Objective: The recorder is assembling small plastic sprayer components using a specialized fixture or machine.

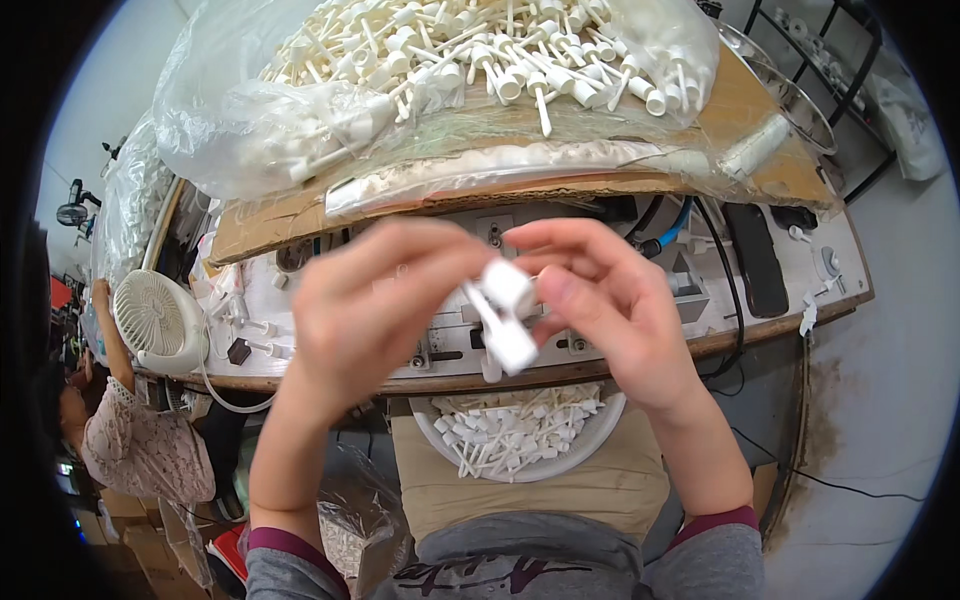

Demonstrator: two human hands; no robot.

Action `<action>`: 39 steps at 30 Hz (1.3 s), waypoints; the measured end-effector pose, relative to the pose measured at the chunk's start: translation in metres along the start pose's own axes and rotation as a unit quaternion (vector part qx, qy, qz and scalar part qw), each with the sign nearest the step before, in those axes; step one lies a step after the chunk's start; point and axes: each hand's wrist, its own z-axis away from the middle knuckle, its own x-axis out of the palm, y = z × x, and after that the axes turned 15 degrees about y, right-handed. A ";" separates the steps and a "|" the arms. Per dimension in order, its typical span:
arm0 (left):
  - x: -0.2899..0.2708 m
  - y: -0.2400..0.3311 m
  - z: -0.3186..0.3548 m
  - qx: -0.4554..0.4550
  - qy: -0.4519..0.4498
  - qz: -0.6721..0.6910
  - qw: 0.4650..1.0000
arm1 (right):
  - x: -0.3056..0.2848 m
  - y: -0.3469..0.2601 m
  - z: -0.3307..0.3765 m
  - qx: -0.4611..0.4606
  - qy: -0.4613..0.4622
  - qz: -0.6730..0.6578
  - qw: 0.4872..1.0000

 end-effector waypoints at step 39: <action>-0.030 0.039 0.074 -0.149 0.043 -0.015 0.988 | 0.016 0.058 0.026 -0.417 -0.108 0.689 0.584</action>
